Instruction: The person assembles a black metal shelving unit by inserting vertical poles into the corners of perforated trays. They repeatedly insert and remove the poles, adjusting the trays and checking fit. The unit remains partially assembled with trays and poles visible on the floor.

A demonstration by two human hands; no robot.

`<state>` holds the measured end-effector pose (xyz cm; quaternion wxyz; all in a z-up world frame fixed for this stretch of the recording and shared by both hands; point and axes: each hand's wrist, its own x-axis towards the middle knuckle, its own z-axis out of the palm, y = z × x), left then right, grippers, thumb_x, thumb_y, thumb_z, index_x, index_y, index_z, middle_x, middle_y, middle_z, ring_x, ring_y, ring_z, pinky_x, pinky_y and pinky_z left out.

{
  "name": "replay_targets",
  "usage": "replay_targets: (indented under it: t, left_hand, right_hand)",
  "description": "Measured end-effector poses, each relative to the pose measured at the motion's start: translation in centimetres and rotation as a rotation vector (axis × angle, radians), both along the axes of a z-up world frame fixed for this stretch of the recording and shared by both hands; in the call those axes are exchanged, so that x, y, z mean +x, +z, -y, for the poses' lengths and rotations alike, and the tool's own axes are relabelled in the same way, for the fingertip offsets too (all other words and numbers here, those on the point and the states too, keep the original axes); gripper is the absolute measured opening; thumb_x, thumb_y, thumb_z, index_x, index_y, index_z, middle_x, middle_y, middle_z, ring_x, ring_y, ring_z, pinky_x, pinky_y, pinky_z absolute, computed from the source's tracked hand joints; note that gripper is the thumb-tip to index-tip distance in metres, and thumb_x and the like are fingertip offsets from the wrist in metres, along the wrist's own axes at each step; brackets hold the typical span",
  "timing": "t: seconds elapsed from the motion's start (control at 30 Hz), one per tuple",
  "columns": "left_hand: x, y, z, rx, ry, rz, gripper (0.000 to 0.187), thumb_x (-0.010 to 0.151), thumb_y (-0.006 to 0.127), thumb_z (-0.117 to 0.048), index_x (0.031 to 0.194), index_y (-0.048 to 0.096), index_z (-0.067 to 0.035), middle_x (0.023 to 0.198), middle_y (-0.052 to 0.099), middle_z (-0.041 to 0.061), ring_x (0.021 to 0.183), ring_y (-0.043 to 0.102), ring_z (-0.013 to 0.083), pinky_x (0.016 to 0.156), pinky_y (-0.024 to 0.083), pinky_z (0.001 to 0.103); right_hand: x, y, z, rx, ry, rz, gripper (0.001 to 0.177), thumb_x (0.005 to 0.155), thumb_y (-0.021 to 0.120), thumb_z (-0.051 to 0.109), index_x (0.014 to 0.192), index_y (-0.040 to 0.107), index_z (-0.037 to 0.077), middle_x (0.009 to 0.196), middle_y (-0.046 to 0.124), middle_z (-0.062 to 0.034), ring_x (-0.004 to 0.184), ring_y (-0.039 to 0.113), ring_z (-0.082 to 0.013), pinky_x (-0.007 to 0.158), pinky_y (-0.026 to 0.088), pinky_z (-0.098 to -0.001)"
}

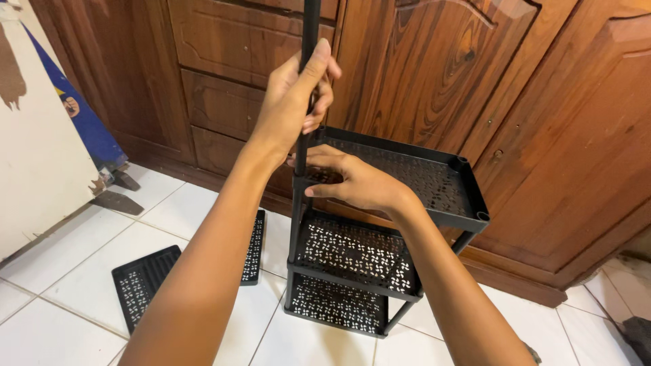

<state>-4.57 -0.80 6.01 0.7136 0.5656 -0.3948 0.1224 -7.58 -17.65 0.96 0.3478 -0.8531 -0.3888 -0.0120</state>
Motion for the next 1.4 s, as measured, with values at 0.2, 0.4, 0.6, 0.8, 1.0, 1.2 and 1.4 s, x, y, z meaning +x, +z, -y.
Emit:
replay_targets:
  t: [0.2, 0.4, 0.6, 0.8, 1.0, 1.2, 1.4]
  left_hand:
    - [0.6, -0.8, 0.1, -0.068, -0.211, -0.082, 0.056, 0.099, 0.053, -0.066, 0.081, 0.051, -0.013, 0.057, 0.036, -0.007, 0.042, 0.030, 0.0021, 0.036, 0.019, 0.019]
    - [2.5, -1.5, 1.4, -0.175, -0.006, -0.039, 0.056, 0.096, 0.052, -0.065, 0.069, 0.039, -0.018, 0.052, 0.032, -0.008, 0.038, 0.028, 0.0029, 0.033, 0.019, 0.023]
    - [4.0, -2.0, 3.0, -0.293, 0.175, 0.119, 0.059, 0.105, 0.056, -0.056, 0.065, 0.034, -0.019, 0.057, 0.028, -0.009, 0.044, 0.027, 0.0030, 0.038, 0.021, 0.024]
    - [3.9, -2.2, 3.8, -0.231, 0.505, 0.205, 0.058, 0.109, 0.051, -0.051, 0.070, 0.057, -0.010, 0.055, 0.040, -0.007, 0.046, 0.038, 0.0046, 0.043, 0.028, 0.027]
    - [3.3, -2.2, 4.8, -0.270, 0.723, 0.356, 0.050, 0.115, 0.047, -0.051, 0.127, 0.076, -0.012, 0.079, 0.071, -0.008, 0.061, 0.057, 0.0026, 0.057, 0.044, 0.027]
    - [3.5, -2.1, 4.4, -0.179, 0.692, 0.255, 0.051, 0.112, 0.048, -0.045, 0.095, 0.078, -0.007, 0.060, 0.052, -0.001, 0.053, 0.041, 0.0079, 0.050, 0.031, 0.033]
    - [2.8, -3.8, 5.0, -0.121, 0.803, 0.205, 0.042, 0.111, 0.045, -0.042, 0.104, 0.061, -0.004, 0.053, 0.048, 0.001, 0.044, 0.048, 0.0134, 0.047, 0.033, 0.036]
  right_hand:
    - [0.3, 0.4, 0.5, -0.188, -0.040, 0.080, 0.058, 0.086, 0.075, 0.033, 0.139, 0.064, 0.014, 0.149, 0.061, -0.0067, 0.149, 0.037, -0.0290, 0.123, 0.026, -0.0450]
    - [1.1, -0.1, 0.6, -0.125, -0.040, -0.010, 0.068, 0.092, 0.070, 0.036, 0.149, 0.050, 0.005, 0.159, 0.044, -0.0168, 0.158, 0.015, -0.0311, 0.125, 0.018, -0.0458]
    - [1.0, -0.4, 0.1, -0.111, -0.158, -0.013, 0.069, 0.092, 0.069, 0.039, 0.148, 0.049, 0.003, 0.155, 0.047, -0.0198, 0.150, 0.038, -0.0305, 0.121, 0.029, -0.0395]
    - [0.4, 0.4, -0.4, -0.111, -0.267, -0.162, 0.068, 0.086, 0.069, 0.042, 0.144, 0.055, 0.009, 0.140, 0.065, -0.0146, 0.132, 0.061, -0.0271, 0.114, 0.040, -0.0395]
    - [0.2, 0.8, -0.8, -0.144, -0.269, -0.172, 0.054, 0.088, 0.067, 0.042, 0.132, 0.068, 0.010, 0.128, 0.074, -0.0143, 0.125, 0.067, -0.0266, 0.112, 0.043, -0.0401]
    - [0.3, 0.0, -1.0, -0.042, -0.256, 0.058, 0.047, 0.091, 0.070, 0.034, 0.126, 0.070, 0.002, 0.123, 0.072, -0.0205, 0.120, 0.066, -0.0328, 0.107, 0.045, -0.0421]
    - [1.3, -1.0, -0.4, -0.030, -0.292, 0.057, 0.037, 0.089, 0.070, 0.025, 0.116, 0.072, 0.000, 0.110, 0.077, -0.0196, 0.102, 0.075, -0.0296, 0.095, 0.055, -0.0399]
